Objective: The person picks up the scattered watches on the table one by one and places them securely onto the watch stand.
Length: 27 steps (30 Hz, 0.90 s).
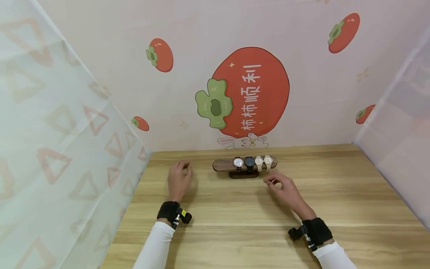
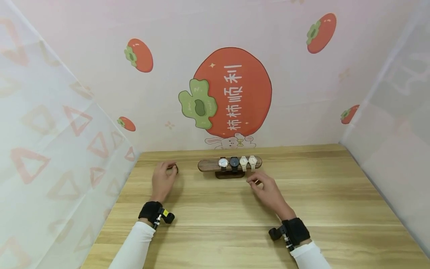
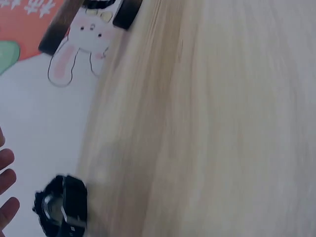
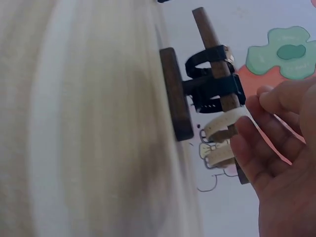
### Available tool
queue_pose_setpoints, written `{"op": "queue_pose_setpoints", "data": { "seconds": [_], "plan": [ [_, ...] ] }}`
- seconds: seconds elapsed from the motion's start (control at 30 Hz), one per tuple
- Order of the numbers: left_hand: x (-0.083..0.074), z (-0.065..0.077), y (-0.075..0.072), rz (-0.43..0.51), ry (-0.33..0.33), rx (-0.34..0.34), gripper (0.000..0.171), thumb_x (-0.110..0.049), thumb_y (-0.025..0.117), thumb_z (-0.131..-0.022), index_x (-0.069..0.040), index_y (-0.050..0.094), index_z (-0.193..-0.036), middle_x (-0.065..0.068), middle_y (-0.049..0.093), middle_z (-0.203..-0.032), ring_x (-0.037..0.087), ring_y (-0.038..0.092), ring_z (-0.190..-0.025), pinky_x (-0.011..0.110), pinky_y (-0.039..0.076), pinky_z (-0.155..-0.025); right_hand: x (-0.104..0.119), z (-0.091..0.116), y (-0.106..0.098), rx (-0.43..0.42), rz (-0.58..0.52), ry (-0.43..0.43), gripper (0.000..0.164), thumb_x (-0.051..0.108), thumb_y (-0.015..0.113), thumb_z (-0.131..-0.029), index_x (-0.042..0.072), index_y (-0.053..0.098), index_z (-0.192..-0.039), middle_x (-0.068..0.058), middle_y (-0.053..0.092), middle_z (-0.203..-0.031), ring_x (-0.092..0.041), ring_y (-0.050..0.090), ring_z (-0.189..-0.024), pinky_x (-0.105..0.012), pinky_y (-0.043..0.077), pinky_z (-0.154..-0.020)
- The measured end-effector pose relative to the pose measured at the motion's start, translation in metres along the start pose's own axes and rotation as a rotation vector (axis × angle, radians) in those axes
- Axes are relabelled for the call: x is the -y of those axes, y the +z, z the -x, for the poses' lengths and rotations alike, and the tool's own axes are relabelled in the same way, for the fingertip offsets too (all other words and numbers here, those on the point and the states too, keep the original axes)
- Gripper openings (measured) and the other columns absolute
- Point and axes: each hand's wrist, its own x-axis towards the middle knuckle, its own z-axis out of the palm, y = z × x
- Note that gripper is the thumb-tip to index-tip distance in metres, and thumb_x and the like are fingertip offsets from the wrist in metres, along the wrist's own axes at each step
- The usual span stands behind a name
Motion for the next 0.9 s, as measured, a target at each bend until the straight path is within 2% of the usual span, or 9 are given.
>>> {"op": "queue_pose_setpoints", "data": {
  "seconds": [0.1,0.23,0.4,0.53,0.63,0.73,0.9],
  "plan": [
    [0.012,0.004,-0.004,-0.029,-0.064,-0.034,0.014,-0.002,0.075,-0.096,0.0,0.077,-0.11,0.019,0.074,-0.105,0.041,0.067,-0.1,0.057,0.056,-0.087,-0.001,0.004,0.005,0.044,-0.021,0.019,0.015,-0.002,0.072,-0.098,0.01,0.079,-0.106,-0.003,0.077,-0.108,-0.015,0.07,-0.098,-0.033,0.061,-0.084],
    [0.022,0.006,-0.007,-0.044,-0.179,-0.033,0.02,-0.003,0.075,-0.097,0.003,0.075,-0.116,0.024,0.069,-0.112,0.044,0.061,-0.108,0.058,0.054,-0.086,-0.002,0.01,0.01,0.089,-0.031,0.038,0.015,0.0,0.072,-0.098,0.011,0.079,-0.107,0.001,0.076,-0.107,-0.01,0.068,-0.097,-0.029,0.06,-0.084],
    [0.025,0.006,-0.01,-0.007,-0.396,0.046,0.036,-0.01,0.071,-0.102,0.006,0.065,-0.133,0.028,0.058,-0.128,0.046,0.051,-0.121,0.058,0.052,-0.088,-0.003,0.015,0.016,0.128,-0.05,0.046,0.016,0.0,0.072,-0.099,0.012,0.079,-0.107,0.004,0.076,-0.106,-0.008,0.068,-0.098,-0.027,0.059,-0.085],
    [0.026,0.007,-0.01,0.07,-0.535,0.131,0.047,-0.016,0.065,-0.106,0.006,0.054,-0.146,0.031,0.049,-0.138,0.046,0.05,-0.121,0.058,0.05,-0.09,-0.004,0.016,0.019,0.134,-0.063,0.031,0.017,-0.002,0.072,-0.099,0.013,0.078,-0.106,0.003,0.076,-0.106,-0.008,0.068,-0.097,-0.025,0.059,-0.082],
    [0.028,0.008,-0.009,0.117,-0.585,0.174,0.052,-0.017,0.062,-0.108,0.006,0.048,-0.153,0.031,0.046,-0.141,0.046,0.053,-0.119,0.057,0.051,-0.091,-0.003,0.016,0.02,0.137,-0.071,0.03,0.018,-0.002,0.072,-0.099,0.013,0.078,-0.106,0.003,0.076,-0.105,-0.007,0.067,-0.096,-0.024,0.058,-0.081],
    [0.031,0.009,-0.007,0.128,-0.603,0.186,0.053,-0.017,0.061,-0.108,0.007,0.046,-0.154,0.032,0.047,-0.139,0.046,0.056,-0.118,0.057,0.052,-0.091,-0.002,0.017,0.021,0.143,-0.071,0.034,0.019,-0.002,0.071,-0.099,0.014,0.078,-0.106,0.003,0.076,-0.106,-0.007,0.067,-0.096,-0.024,0.058,-0.08],
    [0.035,0.009,-0.002,0.106,-0.626,0.175,0.046,-0.016,0.06,-0.108,0.009,0.054,-0.146,0.03,0.055,-0.128,0.045,0.06,-0.111,0.056,0.054,-0.09,0.0,0.017,0.02,0.147,-0.075,0.033,0.018,-0.003,0.071,-0.099,0.012,0.078,-0.106,0.002,0.076,-0.105,-0.008,0.068,-0.095,-0.025,0.059,-0.08]
  ]
}}
